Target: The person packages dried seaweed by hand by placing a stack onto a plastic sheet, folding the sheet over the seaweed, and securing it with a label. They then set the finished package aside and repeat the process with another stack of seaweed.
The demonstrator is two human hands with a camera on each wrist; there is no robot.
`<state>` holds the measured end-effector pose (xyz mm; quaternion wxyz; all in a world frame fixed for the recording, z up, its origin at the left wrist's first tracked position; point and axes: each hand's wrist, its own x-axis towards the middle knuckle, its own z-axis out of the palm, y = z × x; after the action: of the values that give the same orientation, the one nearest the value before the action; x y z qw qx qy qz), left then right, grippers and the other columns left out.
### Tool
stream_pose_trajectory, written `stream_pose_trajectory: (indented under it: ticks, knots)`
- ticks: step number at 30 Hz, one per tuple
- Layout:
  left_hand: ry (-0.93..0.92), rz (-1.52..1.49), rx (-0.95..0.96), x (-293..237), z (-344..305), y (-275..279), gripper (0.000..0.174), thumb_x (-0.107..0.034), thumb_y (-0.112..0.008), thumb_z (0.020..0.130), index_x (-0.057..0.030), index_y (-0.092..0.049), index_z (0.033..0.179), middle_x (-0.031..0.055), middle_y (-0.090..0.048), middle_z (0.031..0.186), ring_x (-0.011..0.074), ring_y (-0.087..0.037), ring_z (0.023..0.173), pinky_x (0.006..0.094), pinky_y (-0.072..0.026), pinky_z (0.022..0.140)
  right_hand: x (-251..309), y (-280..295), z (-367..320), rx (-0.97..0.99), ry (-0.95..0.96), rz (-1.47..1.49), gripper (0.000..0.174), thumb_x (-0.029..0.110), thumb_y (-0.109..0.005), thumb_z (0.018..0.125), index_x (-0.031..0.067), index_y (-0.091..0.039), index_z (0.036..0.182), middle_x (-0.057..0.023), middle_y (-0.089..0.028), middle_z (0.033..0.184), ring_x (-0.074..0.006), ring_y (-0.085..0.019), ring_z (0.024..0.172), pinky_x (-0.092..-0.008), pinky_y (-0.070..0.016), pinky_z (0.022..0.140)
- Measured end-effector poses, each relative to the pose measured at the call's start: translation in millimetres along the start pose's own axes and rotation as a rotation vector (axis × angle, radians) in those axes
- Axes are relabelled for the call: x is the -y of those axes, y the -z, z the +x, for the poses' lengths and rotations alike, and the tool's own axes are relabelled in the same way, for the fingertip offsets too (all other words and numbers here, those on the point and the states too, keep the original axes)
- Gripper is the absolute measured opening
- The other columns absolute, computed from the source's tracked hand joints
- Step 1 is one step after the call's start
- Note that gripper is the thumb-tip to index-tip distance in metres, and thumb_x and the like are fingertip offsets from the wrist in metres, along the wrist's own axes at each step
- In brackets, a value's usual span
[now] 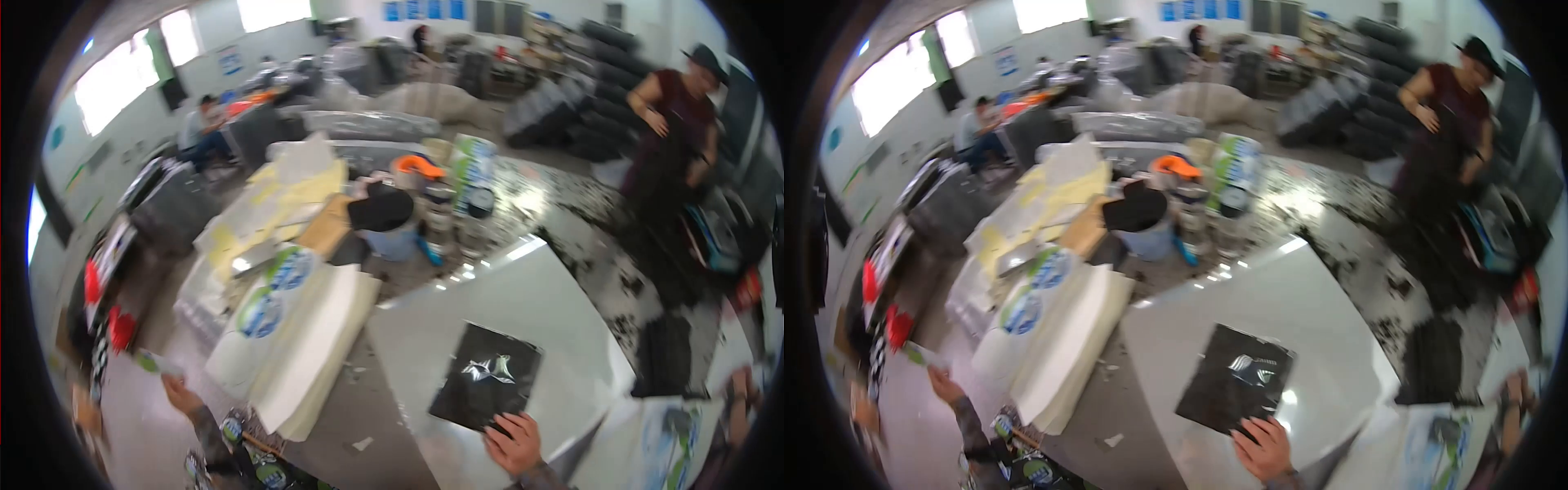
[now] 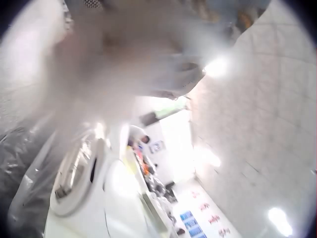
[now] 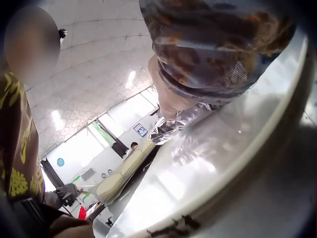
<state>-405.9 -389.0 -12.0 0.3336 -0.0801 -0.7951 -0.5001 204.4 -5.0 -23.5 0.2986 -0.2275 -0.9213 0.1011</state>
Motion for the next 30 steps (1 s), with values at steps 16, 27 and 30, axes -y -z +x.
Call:
stream_pose_trajectory:
  ticks: [16, 27, 30]
  knots:
    - [-1.114, -0.308, 1.331, -353, -375, -117, 0.037, -0.013, -0.065, 0.081, -0.0175, -0.065, 0.118, 0.0114, -0.053, 0.134, 0.0275, -0.053, 0.123, 0.0376, -0.0483, 0.09, -11, 12, 32, 0.078, -0.149, 0.4, 0.046, 0.01, -0.065, 0.074, 0.0081, -0.06, 0.12, -0.0093, -0.058, 0.125, -0.0266, -0.054, 0.116, -0.0441, -0.042, 0.1]
    - [0.165, -0.453, 1.612, -317, -354, -164, 0.067, -0.003, -0.07, 0.081, -0.0035, -0.037, 0.14, 0.014, -0.054, 0.122, 0.0244, -0.06, 0.099, 0.0307, -0.0505, 0.081, -151, 103, 15, -0.263, -0.514, -0.134, 0.031, 0.013, -0.062, 0.079, 0.0053, -0.062, 0.11, -0.0143, -0.062, 0.111, -0.0331, -0.058, 0.106, -0.0415, -0.0469, 0.092]
    - [0.337, -0.621, 1.684, -298, -342, -177, 0.067, -0.002, -0.067, 0.084, -0.0023, -0.035, 0.142, 0.0123, -0.053, 0.119, 0.0174, -0.058, 0.097, 0.0281, -0.0496, 0.08, -244, 173, -51, -0.359, -0.769, -0.358, 0.032, 0.017, -0.063, 0.081, 0.0048, -0.062, 0.111, -0.0162, -0.063, 0.111, -0.0347, -0.058, 0.104, -0.0427, -0.046, 0.091]
